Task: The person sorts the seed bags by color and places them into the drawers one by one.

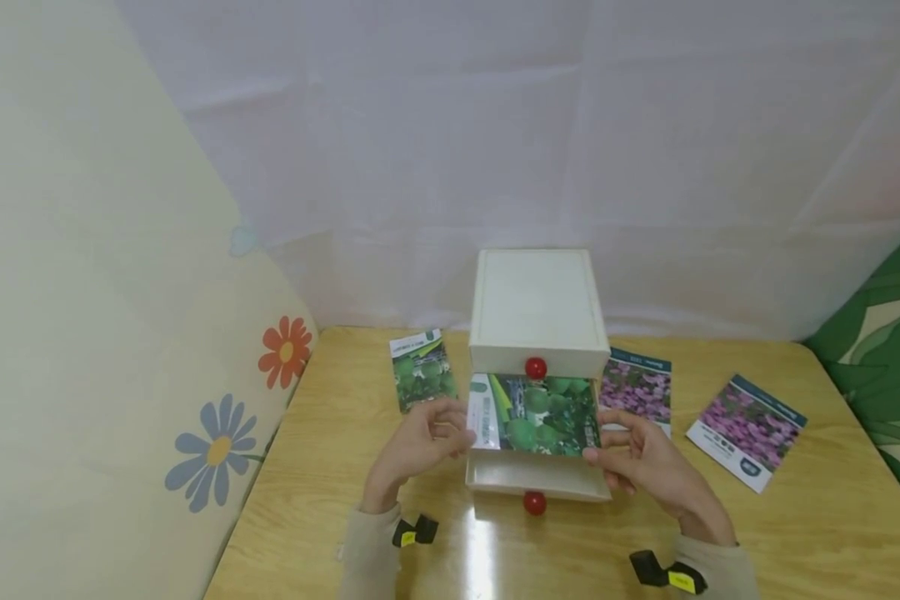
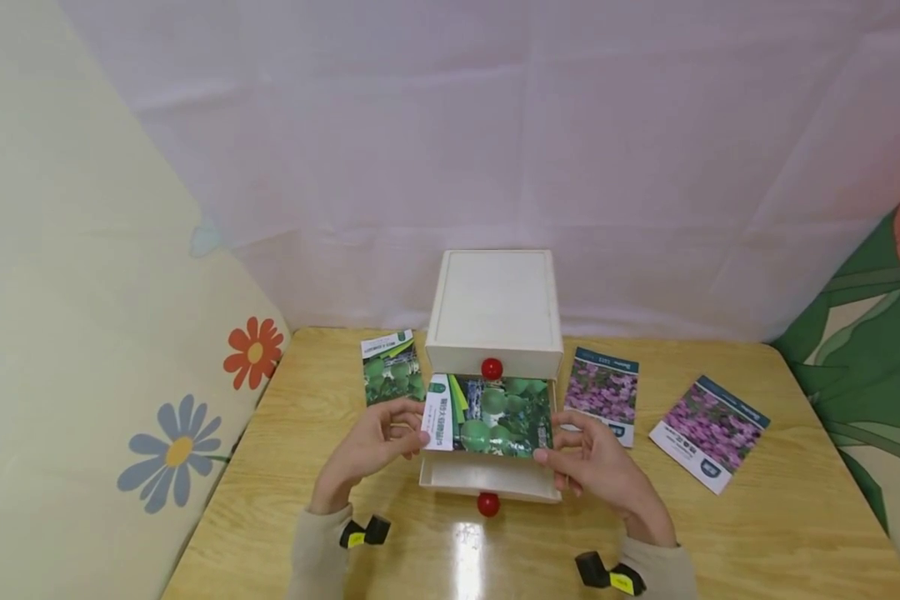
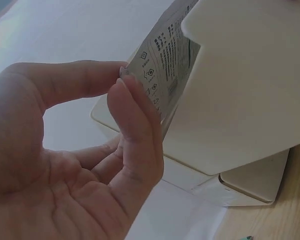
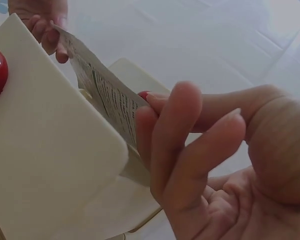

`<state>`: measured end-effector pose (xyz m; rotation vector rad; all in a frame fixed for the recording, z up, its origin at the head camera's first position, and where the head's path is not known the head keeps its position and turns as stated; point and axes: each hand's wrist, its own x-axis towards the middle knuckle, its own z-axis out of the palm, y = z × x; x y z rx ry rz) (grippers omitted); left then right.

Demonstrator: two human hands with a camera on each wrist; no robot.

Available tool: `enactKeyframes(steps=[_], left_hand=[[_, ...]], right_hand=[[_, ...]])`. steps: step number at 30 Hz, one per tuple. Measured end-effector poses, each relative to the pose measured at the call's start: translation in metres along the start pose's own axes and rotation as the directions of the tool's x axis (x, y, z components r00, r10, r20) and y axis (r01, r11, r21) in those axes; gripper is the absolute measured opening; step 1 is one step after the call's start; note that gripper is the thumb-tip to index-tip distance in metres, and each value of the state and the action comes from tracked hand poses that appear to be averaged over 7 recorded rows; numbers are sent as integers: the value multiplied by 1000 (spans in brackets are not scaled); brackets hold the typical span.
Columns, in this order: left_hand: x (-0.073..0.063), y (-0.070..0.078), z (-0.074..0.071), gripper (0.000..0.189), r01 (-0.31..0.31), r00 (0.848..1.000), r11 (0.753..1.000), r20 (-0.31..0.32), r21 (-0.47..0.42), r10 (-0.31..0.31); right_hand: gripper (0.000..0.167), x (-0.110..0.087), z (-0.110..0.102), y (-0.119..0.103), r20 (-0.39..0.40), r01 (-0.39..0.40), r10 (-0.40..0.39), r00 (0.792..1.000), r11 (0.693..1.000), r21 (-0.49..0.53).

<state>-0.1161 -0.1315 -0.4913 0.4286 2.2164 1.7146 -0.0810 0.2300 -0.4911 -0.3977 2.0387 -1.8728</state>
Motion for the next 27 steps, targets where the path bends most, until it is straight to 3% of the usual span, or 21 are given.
enactKeyframes(steps=[13,23,27], left_hand=[[2,-5,2,39,-3,1000,1000,-13,2,3],[8,-8,7,31,-41,998,999,-53,22,42],[10,-9,9,28,-46,996,998,-72,30,49]], right_hand=[[60,0,0,3,-50,3,-4,999,1000,-16],[23,3,1,4,-143,-29,24,989,999,-29],[20,5,2,3,-168,-44,43,985,999,-4]])
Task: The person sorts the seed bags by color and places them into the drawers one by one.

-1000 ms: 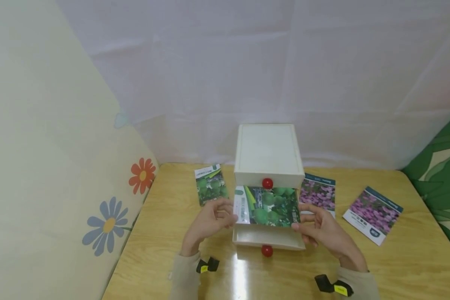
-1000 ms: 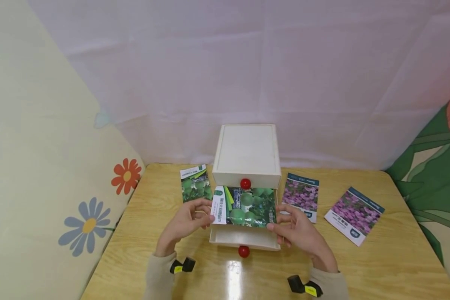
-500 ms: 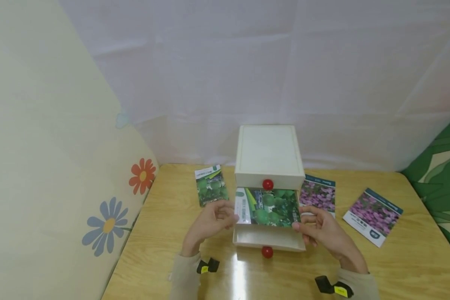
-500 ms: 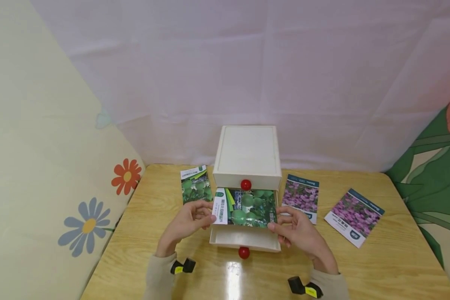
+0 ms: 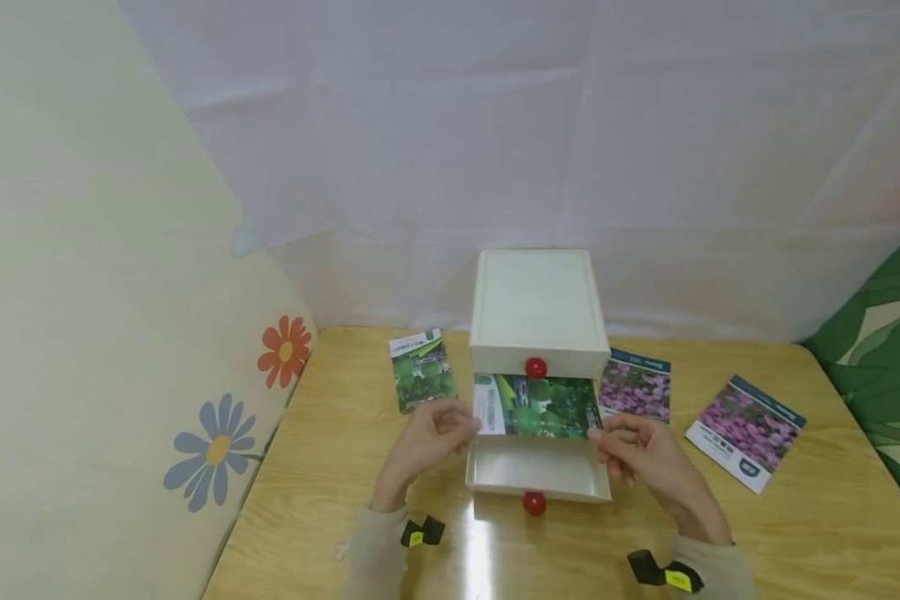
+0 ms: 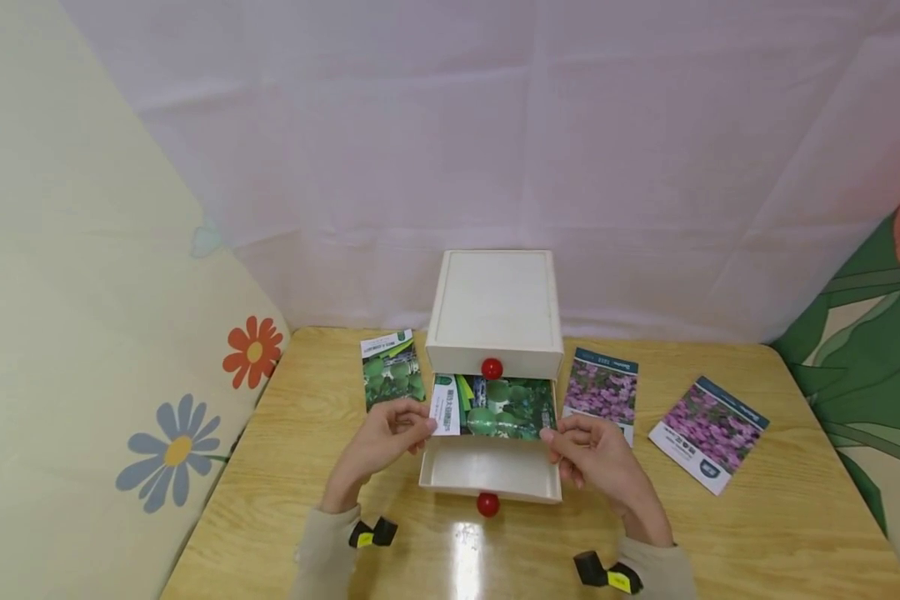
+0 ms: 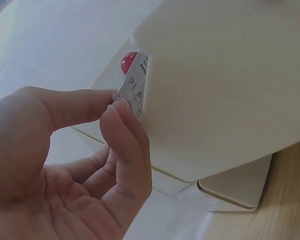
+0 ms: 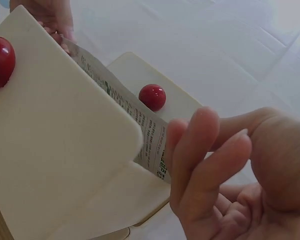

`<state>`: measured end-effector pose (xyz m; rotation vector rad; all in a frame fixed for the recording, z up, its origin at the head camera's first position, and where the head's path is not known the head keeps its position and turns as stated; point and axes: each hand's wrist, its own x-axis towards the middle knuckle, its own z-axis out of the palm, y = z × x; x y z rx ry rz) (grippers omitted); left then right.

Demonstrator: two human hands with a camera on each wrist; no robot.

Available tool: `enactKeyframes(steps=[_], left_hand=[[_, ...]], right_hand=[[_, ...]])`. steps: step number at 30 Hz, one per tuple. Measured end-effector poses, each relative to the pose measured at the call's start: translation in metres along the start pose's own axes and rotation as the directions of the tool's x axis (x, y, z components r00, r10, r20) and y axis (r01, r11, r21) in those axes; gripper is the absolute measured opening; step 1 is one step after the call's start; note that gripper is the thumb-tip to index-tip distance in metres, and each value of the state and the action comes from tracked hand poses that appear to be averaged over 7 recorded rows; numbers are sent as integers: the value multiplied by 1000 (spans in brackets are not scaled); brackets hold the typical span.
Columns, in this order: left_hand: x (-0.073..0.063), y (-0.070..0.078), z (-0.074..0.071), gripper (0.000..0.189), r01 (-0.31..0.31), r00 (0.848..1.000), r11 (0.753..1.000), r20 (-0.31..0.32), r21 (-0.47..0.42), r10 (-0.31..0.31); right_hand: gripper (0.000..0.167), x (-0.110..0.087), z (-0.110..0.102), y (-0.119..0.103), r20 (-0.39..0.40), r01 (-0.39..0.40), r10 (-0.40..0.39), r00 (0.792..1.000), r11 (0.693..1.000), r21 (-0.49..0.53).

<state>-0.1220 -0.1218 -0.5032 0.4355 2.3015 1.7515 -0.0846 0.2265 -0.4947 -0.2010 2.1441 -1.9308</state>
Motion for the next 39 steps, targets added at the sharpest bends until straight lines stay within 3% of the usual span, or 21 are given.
enactKeyframes(steps=[9,20,32,39], left_hand=[[1,0,3,27,-5,1000,1000,-15,1,5],[2,1,4,32,24,999,999,-42,34,-23],[5,-2,8,25,-13,994,995,-104,94,22],[9,-5,11,24,-31,988,992,-144,124,49]], right_hand=[[30,2,4,-1,-58,0,-1,998,1000,-12],[33,1,5,0,-66,5,-6,998,1000,-19],[38,5,11,-1,-179,-53,43,983,997,-53],[39,7,15,1,-243,-40,24,970,997,-61]])
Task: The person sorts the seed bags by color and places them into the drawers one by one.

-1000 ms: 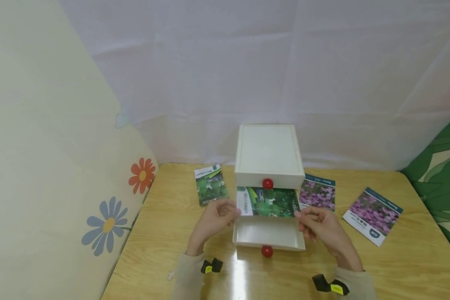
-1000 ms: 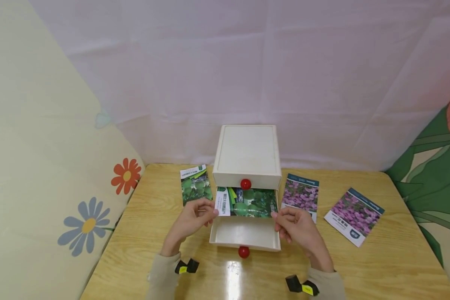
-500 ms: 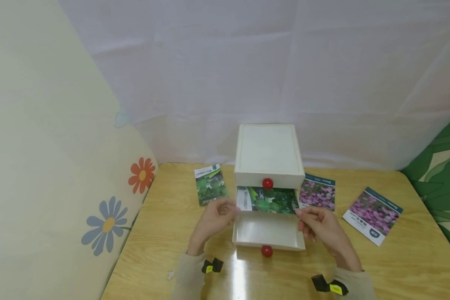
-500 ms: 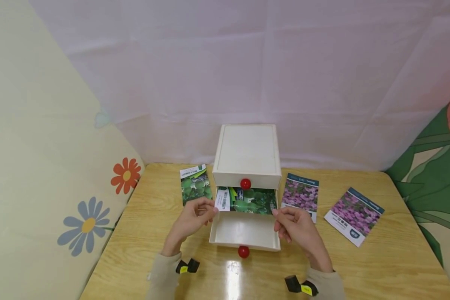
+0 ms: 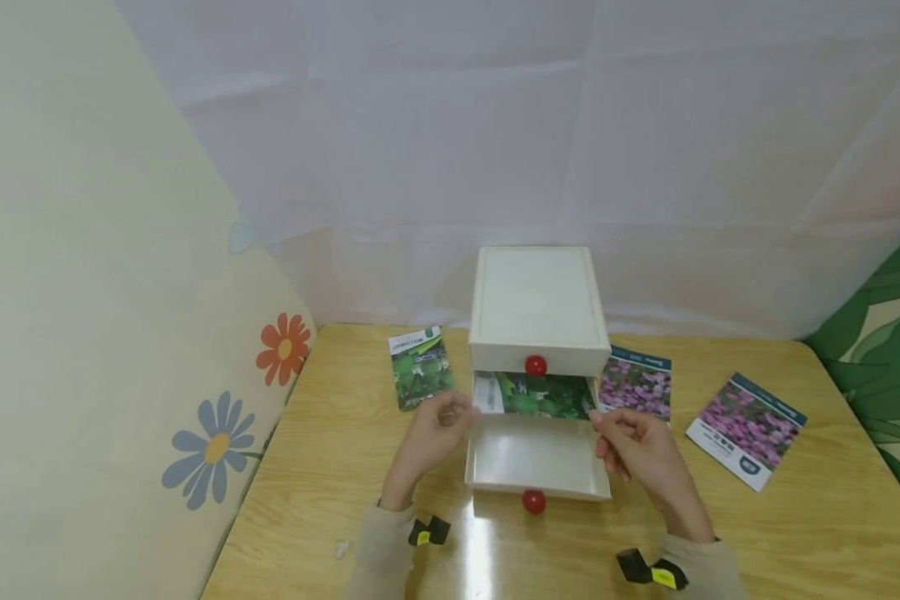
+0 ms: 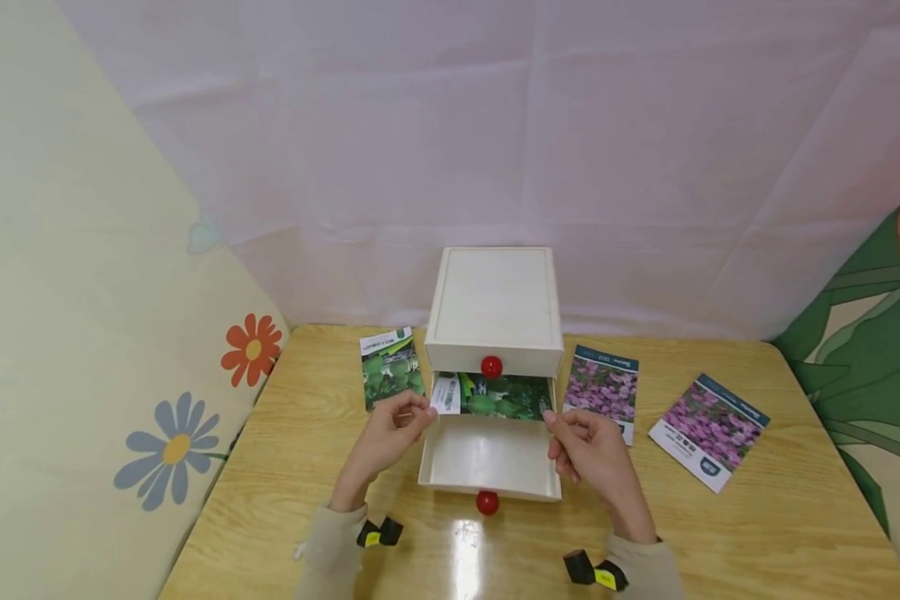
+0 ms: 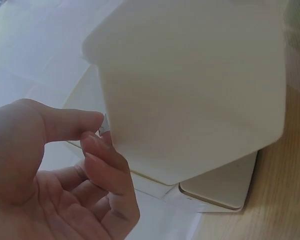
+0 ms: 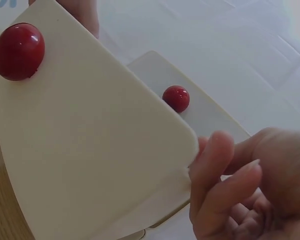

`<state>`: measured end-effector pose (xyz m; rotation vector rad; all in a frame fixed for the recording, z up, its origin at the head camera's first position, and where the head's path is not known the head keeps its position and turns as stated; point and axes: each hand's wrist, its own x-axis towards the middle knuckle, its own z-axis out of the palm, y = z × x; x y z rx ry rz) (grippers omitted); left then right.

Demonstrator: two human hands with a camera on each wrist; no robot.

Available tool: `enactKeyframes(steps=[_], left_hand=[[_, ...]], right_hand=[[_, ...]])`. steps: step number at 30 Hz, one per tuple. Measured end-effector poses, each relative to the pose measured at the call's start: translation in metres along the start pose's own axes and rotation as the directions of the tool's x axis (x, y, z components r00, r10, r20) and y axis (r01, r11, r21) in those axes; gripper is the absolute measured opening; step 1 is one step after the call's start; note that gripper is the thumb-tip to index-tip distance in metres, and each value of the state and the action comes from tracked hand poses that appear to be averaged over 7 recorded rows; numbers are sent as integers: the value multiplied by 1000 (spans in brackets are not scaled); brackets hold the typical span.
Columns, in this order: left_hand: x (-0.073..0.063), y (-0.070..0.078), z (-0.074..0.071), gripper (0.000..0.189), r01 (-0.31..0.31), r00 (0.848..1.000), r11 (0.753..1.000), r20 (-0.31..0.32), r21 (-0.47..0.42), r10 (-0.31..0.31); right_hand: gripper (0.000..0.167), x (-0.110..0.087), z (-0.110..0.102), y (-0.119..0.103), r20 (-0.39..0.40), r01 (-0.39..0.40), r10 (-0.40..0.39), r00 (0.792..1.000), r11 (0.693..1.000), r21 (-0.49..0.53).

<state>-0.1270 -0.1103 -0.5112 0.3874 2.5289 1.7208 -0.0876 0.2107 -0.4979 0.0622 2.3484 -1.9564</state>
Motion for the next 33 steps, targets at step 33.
enactKeyframes(steps=[33], left_hand=[[10,0,3,23,7,999,1000,-47,30,-5]], right_hand=[[42,13,6,1,-112,-58,55,992,998,-20]])
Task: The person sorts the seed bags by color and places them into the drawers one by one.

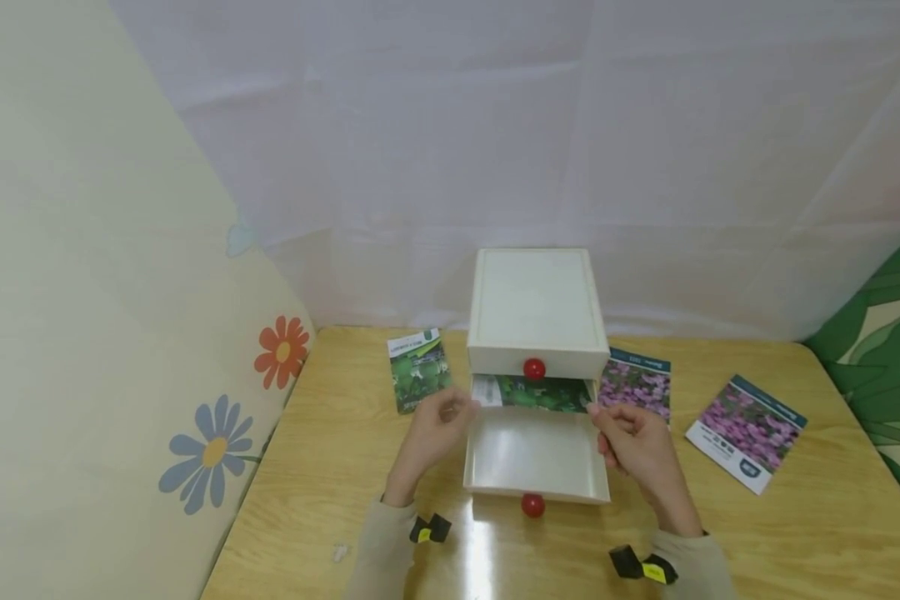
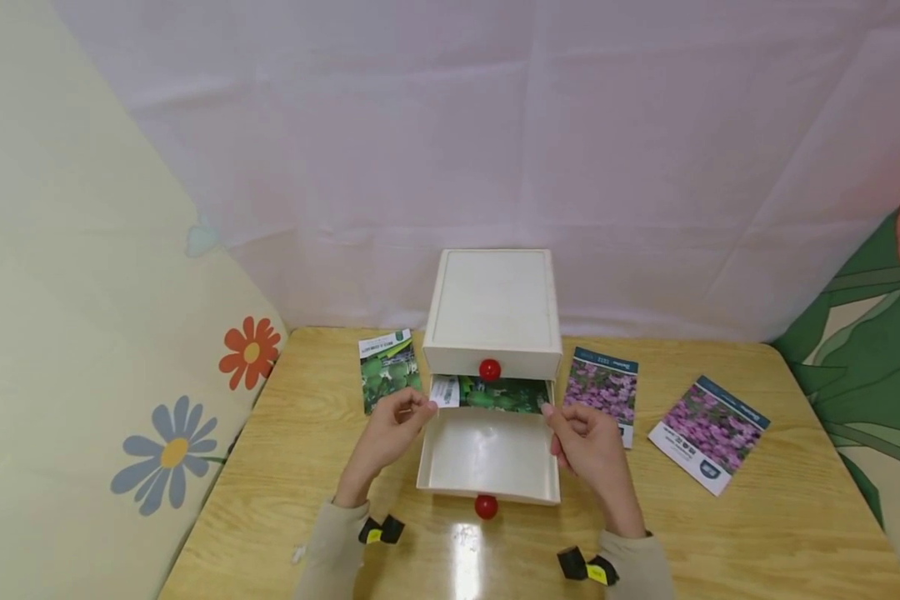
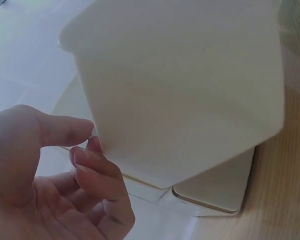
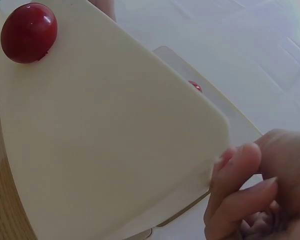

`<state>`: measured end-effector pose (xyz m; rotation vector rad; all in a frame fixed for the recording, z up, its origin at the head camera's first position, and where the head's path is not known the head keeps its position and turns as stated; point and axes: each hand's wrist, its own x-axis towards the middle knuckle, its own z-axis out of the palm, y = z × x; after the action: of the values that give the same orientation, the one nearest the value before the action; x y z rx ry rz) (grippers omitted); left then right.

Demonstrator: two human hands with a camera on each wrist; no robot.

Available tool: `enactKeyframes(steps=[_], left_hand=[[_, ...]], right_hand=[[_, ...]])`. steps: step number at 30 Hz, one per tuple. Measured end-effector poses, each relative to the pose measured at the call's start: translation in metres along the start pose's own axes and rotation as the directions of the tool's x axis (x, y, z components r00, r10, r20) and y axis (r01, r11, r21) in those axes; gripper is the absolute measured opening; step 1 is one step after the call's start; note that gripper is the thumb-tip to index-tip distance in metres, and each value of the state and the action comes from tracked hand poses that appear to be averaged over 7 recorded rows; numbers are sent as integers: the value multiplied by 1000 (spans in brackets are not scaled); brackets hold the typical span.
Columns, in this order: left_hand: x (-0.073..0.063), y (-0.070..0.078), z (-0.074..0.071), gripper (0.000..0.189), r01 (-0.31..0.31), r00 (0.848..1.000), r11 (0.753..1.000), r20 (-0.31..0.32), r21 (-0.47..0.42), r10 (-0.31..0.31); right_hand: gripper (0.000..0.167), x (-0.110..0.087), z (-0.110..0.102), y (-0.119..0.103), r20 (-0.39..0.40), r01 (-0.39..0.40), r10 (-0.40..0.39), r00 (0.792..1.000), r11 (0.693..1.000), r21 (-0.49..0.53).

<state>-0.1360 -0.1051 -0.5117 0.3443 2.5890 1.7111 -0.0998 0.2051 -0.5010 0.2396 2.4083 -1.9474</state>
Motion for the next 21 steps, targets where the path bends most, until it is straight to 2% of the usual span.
enactKeyframes(steps=[10,14,21], left_hand=[[-1,-2,-3,25,33,998,999,44,40,-35],[-2,-3,-3,27,26,998,998,49,56,-29],[-5,-7,-7,21,17,999,999,45,32,-18]], right_hand=[[42,0,-3,3,0,9,-9,1000,1000,3],[42,-2,-3,1,0,21,-21,1000,1000,7],[41,-13,-2,-6,-10,60,-61,998,998,-21]])
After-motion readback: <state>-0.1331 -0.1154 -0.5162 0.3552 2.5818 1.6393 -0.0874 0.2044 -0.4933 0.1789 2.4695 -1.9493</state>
